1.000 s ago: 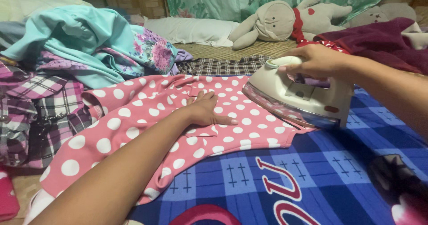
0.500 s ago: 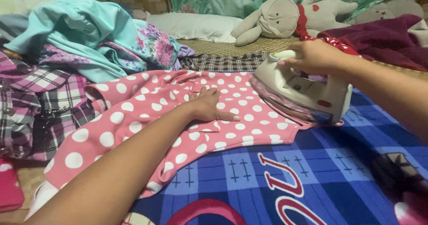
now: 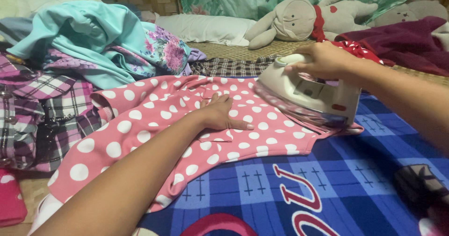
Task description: The person folds a red heart-patterned garment and then irons a pink polka-dotted garment on a blue checkered surface. The person uses an iron to smooth the pink garment and places the folded red garment aside.
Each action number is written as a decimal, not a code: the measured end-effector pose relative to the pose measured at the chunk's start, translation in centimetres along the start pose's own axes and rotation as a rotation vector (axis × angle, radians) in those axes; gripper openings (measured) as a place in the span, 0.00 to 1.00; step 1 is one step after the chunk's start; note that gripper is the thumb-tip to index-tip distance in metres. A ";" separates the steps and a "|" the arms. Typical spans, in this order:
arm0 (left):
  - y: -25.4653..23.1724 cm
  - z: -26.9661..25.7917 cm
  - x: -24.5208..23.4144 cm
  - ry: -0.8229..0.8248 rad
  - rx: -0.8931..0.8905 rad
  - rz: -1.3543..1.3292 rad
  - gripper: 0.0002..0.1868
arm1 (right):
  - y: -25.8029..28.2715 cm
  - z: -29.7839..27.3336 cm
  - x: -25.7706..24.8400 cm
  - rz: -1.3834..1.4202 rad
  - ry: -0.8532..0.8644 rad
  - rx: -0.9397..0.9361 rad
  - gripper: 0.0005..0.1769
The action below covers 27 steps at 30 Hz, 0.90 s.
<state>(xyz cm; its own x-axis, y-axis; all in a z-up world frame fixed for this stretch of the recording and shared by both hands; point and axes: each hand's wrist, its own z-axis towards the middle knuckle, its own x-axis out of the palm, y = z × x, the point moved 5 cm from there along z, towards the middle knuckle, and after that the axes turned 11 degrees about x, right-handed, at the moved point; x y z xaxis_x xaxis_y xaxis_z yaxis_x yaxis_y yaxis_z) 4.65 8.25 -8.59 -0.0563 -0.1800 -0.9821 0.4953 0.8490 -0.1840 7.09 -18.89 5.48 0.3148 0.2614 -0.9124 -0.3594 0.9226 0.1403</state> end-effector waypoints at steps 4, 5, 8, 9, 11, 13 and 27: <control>-0.4 -0.3 -0.2 0.027 0.010 -0.002 0.77 | 0.1 0.7 0.1 0.006 -0.001 -0.064 0.41; -0.5 -0.4 -0.2 0.037 0.015 -0.004 0.76 | 0.0 1.2 0.4 -0.017 0.008 0.016 0.41; -1.0 -0.7 -0.6 0.074 -0.006 -0.001 0.74 | 0.6 3.0 1.4 -0.099 0.005 0.160 0.41; -1.1 -0.8 -0.7 0.092 -0.014 0.016 0.74 | 1.2 3.5 1.7 -0.136 -0.008 0.142 0.41; -1.2 -1.0 -1.0 0.126 -0.031 0.049 0.73 | 1.7 4.0 1.9 -0.133 -0.006 0.088 0.42; -1.1 -0.6 -2.0 0.193 0.049 0.049 0.69 | 1.8 4.0 1.9 -0.054 0.026 0.025 0.42; 13.4 5.8 -7.3 -0.416 -0.241 0.382 0.23 | 2.7 4.3 1.8 0.015 0.057 -0.059 0.43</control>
<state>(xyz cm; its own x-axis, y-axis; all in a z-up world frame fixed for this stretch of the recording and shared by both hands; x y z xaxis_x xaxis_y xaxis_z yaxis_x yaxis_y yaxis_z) 16.77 18.04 -3.60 0.4538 0.0218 -0.8908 0.2006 0.9716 0.1259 10.46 -14.74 5.82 0.2587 0.2566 -0.9313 -0.4156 0.8999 0.1324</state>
